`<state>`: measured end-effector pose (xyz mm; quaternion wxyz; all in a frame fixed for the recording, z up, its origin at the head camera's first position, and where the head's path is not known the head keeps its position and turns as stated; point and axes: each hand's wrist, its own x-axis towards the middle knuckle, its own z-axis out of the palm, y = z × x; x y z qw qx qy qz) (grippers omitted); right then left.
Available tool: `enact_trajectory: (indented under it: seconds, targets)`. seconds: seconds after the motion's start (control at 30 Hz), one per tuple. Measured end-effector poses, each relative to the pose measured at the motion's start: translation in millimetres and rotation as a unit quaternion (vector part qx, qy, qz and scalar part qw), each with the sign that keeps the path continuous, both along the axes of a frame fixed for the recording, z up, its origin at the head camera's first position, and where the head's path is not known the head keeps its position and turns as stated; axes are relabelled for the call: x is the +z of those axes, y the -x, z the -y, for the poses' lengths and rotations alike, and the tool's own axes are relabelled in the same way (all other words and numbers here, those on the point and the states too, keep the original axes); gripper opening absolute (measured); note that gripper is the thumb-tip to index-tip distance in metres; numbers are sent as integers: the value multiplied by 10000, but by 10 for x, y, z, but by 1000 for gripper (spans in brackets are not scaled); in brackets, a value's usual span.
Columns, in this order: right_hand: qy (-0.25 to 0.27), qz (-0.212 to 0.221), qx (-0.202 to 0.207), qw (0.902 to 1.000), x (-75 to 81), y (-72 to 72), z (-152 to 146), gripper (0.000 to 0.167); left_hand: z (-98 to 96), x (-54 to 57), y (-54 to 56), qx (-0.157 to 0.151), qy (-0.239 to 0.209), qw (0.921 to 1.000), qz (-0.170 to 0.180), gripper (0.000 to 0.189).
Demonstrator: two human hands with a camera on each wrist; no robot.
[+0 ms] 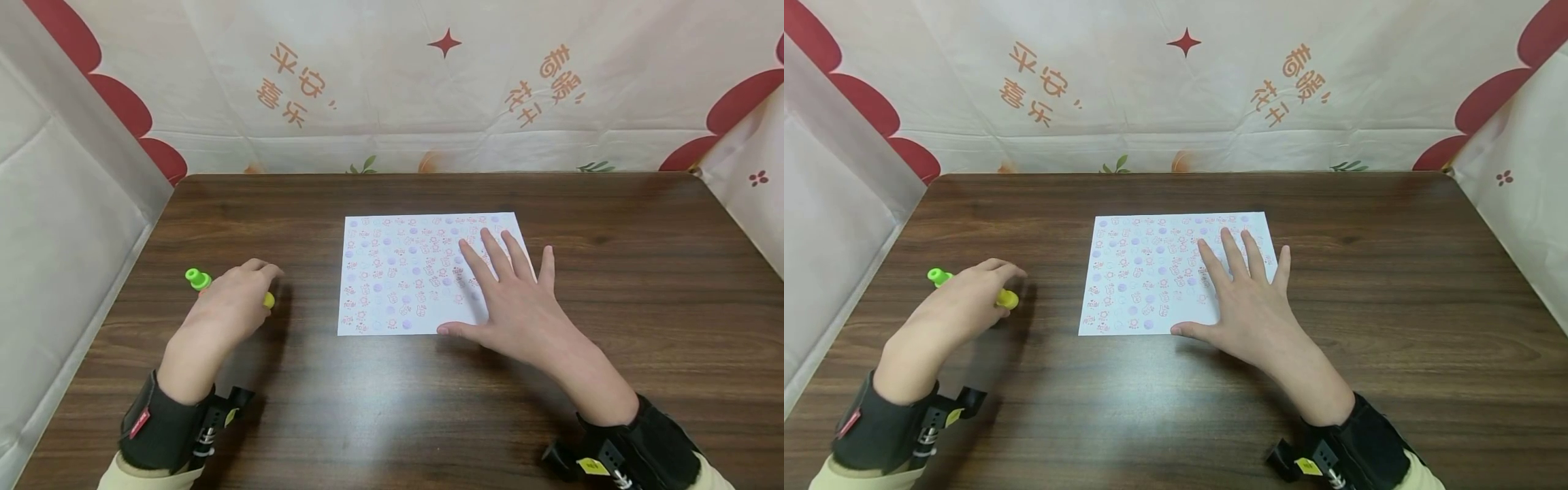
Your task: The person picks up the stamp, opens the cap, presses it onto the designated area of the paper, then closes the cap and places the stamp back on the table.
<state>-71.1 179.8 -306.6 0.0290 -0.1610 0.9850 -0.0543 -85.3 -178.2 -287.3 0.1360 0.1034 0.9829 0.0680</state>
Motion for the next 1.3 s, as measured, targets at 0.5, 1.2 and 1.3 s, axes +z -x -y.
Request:
enact_trajectory:
  seconds: [0.5,1.2,1.3]
  targets:
    - [-31,-42,3,10000,-27,-12,1,116,15,-28,32,319,-59,9994,128,25]
    - [-10,30,-71,10000,-13,-21,36,116,-76,7,-71,475,-747,9900,-1097,14]
    - [27,6,-89,10000,-7,-20,43,116,-133,24,-113,507,-969,9827,-1493,15]
